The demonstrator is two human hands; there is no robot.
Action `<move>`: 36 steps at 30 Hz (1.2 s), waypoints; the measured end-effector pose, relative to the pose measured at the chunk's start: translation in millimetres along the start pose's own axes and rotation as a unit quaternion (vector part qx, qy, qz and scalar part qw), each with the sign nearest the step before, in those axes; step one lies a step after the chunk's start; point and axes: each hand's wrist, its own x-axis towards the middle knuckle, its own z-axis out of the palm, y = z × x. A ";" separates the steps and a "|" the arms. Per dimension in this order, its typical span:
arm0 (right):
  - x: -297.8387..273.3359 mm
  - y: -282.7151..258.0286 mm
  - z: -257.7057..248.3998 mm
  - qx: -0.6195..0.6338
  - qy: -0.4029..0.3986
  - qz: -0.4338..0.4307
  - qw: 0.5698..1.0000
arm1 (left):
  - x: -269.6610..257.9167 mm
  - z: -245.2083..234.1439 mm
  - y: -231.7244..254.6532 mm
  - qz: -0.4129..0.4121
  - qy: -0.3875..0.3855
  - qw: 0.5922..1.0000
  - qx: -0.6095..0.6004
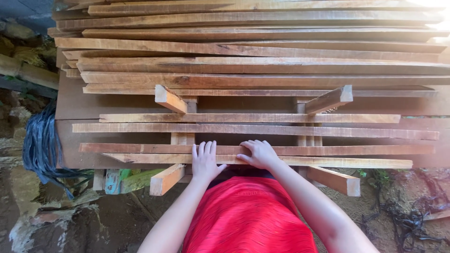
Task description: The recorder is moving and stacking thin wooden planks from one pile to another on a wooden workbench/platform.
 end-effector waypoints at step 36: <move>21.9 10.8 -22.9 -0.078 0.106 0.024 0.991 | -30.4 50.0 -3.1 0.144 0.049 0.984 -0.095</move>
